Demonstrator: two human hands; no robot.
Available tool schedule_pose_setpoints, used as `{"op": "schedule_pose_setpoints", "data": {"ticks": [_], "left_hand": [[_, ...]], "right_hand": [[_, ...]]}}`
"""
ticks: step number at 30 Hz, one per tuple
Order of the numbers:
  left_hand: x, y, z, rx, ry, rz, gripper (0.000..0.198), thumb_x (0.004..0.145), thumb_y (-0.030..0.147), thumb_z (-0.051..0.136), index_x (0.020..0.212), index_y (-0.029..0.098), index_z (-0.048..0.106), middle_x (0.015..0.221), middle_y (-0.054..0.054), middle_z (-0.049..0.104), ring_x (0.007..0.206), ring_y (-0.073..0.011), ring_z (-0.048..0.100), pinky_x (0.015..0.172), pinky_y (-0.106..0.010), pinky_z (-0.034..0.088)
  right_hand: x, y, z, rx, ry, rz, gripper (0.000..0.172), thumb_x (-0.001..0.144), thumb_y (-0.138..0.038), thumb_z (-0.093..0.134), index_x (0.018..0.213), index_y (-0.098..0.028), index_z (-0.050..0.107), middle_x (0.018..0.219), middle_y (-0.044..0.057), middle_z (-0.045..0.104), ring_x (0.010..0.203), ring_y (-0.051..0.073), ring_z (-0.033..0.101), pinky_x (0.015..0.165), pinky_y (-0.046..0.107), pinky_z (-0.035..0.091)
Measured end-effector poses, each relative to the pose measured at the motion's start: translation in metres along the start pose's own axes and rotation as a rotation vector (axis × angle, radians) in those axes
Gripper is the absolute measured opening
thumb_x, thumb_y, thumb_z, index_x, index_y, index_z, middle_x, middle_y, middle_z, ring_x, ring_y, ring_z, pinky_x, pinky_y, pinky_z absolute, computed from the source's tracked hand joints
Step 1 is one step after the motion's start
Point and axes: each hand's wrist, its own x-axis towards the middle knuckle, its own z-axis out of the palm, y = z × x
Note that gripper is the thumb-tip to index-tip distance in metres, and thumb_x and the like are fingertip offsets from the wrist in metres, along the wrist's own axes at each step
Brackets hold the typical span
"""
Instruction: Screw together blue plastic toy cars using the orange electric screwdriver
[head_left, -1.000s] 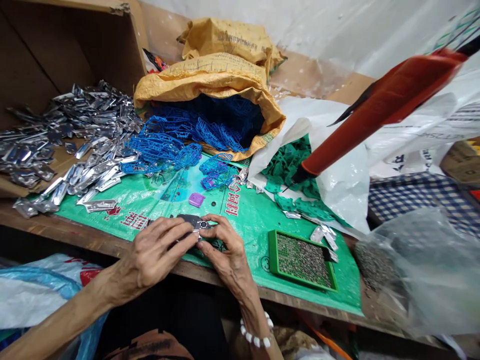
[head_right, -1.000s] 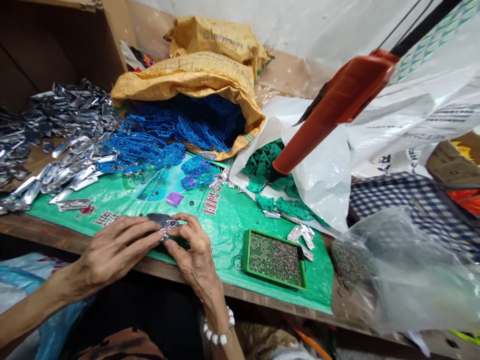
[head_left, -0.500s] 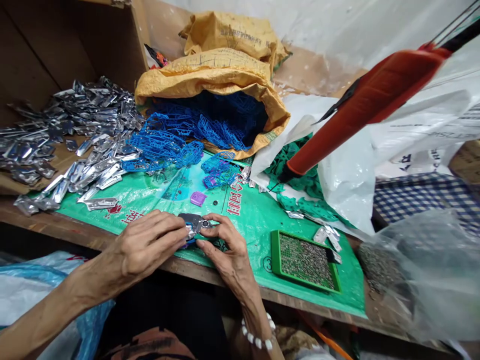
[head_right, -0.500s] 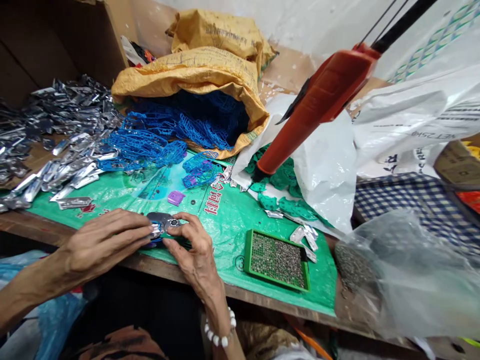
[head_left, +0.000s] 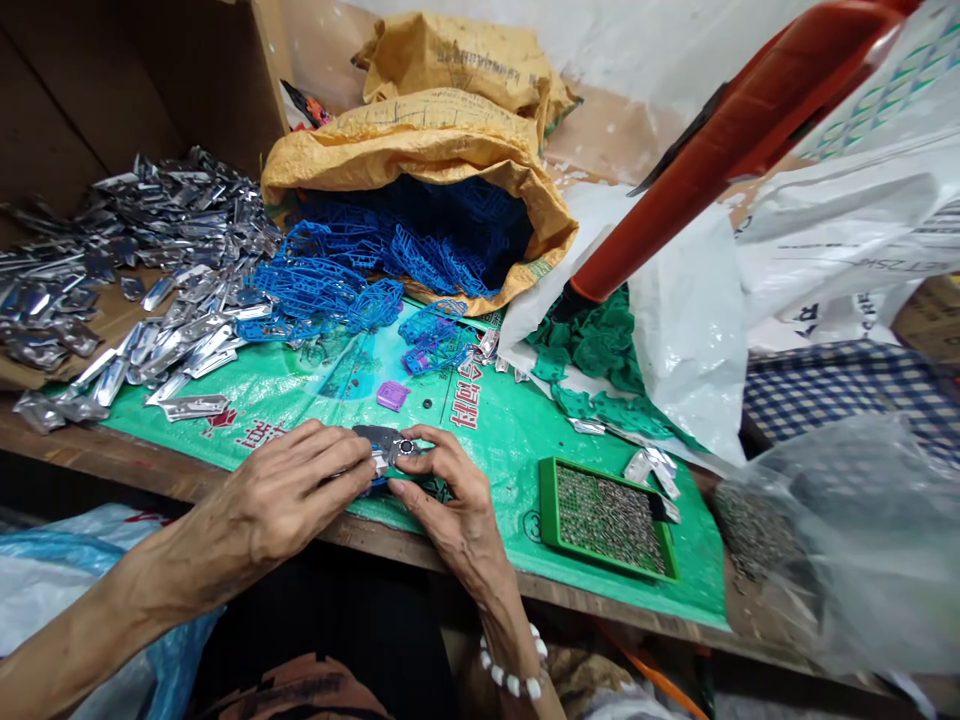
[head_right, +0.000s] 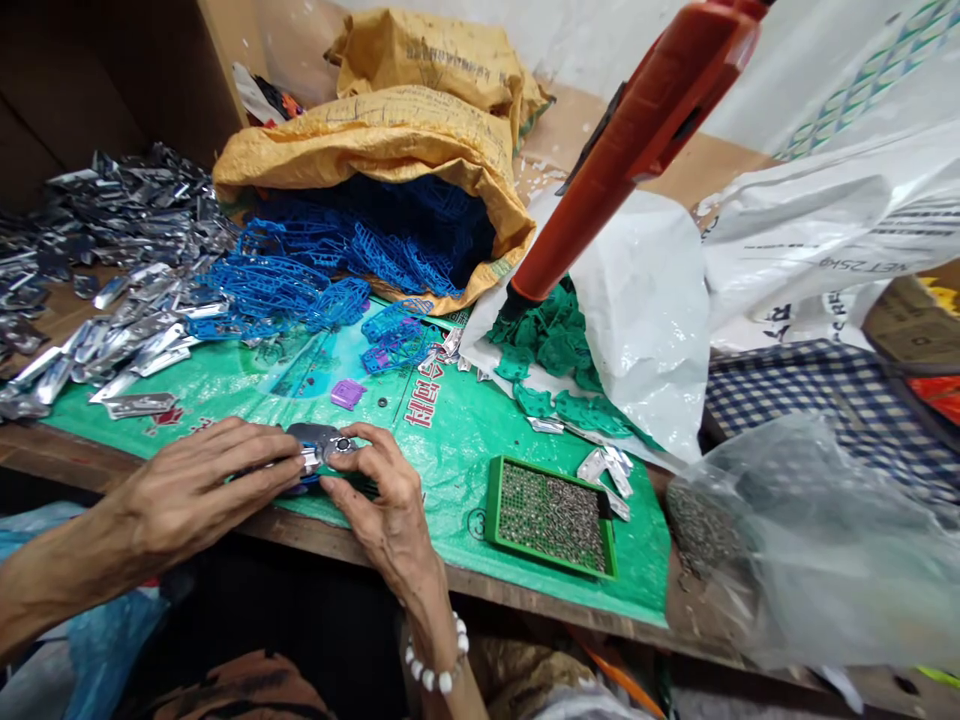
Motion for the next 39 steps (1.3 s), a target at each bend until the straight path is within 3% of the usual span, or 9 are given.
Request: {"op": "schedule_pose_setpoints", "data": {"ticks": [9,14,19,22,26,29,34,37,39], "left_hand": [[0.001,0.001,0.001,-0.091,-0.02,-0.066,0.027,0.104,0.012,0.044,0.119,0.018,0.065,0.109,-0.01,0.072,0.101,-0.0218,0.068,0.091,-0.036,0.055],[-0.004,0.0,0.008,-0.159,0.062,-0.074,0.028,0.103,0.01,0.047,0.121,0.019,0.066,0.107,-0.009,0.074,0.101,-0.0209,0.069,0.09,-0.034,0.056],[-0.011,0.002,0.016,-0.084,0.125,-0.056,0.025,0.102,0.009,0.051,0.119,0.014,0.068,0.112,-0.01,0.076,0.108,-0.0226,0.07,0.098,-0.037,0.052],[-0.011,0.003,0.018,-0.037,0.132,-0.025,0.022,0.102,0.006,0.052,0.113,0.012,0.069,0.109,-0.01,0.078,0.104,-0.0206,0.072,0.092,-0.034,0.052],[-0.013,0.003,0.022,0.051,0.187,-0.029,0.024,0.098,0.005,0.057,0.115,0.016,0.071,0.107,-0.005,0.08,0.104,-0.0199,0.072,0.089,-0.032,0.052],[-0.018,0.002,0.027,0.061,0.159,-0.056,0.027,0.099,0.006,0.057,0.117,0.02,0.07,0.11,-0.003,0.08,0.109,-0.0201,0.071,0.091,-0.034,0.052],[-0.019,-0.008,0.032,-0.068,0.147,-0.082,0.024,0.102,0.011,0.057,0.118,0.021,0.07,0.117,-0.004,0.077,0.121,-0.0226,0.065,0.098,-0.037,0.052],[-0.016,-0.013,0.031,-0.278,0.132,-0.206,0.019,0.1,0.016,0.063,0.115,0.024,0.072,0.136,-0.006,0.067,0.131,-0.0255,0.058,0.105,-0.04,0.052],[-0.015,-0.014,0.03,-0.419,0.108,-0.302,0.017,0.1,0.019,0.064,0.113,0.026,0.074,0.136,-0.006,0.064,0.122,-0.0207,0.064,0.099,-0.032,0.055]], "right_hand": [[-0.001,-0.001,0.001,0.008,-0.007,0.018,0.01,0.088,-0.019,0.076,0.096,-0.023,0.073,0.121,0.009,0.072,0.12,0.021,0.068,0.099,0.036,0.056],[-0.001,-0.001,-0.001,0.006,-0.011,0.022,0.01,0.087,-0.018,0.077,0.096,-0.024,0.073,0.123,0.009,0.072,0.12,0.021,0.068,0.099,0.036,0.057],[0.0,-0.002,-0.001,0.002,-0.007,0.012,0.011,0.086,-0.017,0.077,0.095,-0.023,0.074,0.119,0.008,0.073,0.117,0.02,0.069,0.098,0.034,0.057],[0.0,-0.003,-0.002,0.0,-0.007,0.01,0.011,0.086,-0.016,0.078,0.094,-0.023,0.074,0.117,0.008,0.073,0.115,0.019,0.07,0.097,0.033,0.057],[0.001,-0.003,-0.002,-0.004,-0.005,0.013,0.012,0.085,-0.015,0.078,0.093,-0.023,0.074,0.118,0.008,0.073,0.113,0.02,0.071,0.096,0.034,0.058],[0.001,-0.003,-0.002,-0.009,0.003,0.008,0.013,0.084,-0.014,0.079,0.092,-0.023,0.074,0.116,0.008,0.074,0.113,0.019,0.071,0.094,0.033,0.058],[0.001,-0.003,-0.003,-0.023,0.015,-0.008,0.014,0.084,-0.012,0.079,0.092,-0.022,0.074,0.114,0.008,0.074,0.111,0.018,0.071,0.093,0.03,0.058],[0.001,-0.002,-0.004,-0.032,0.016,-0.017,0.016,0.083,-0.011,0.079,0.093,-0.022,0.075,0.115,0.007,0.074,0.111,0.018,0.071,0.094,0.029,0.057],[0.0,-0.002,-0.004,-0.038,0.017,-0.019,0.016,0.083,-0.011,0.079,0.093,-0.022,0.075,0.115,0.007,0.074,0.111,0.017,0.071,0.095,0.028,0.056]]}}
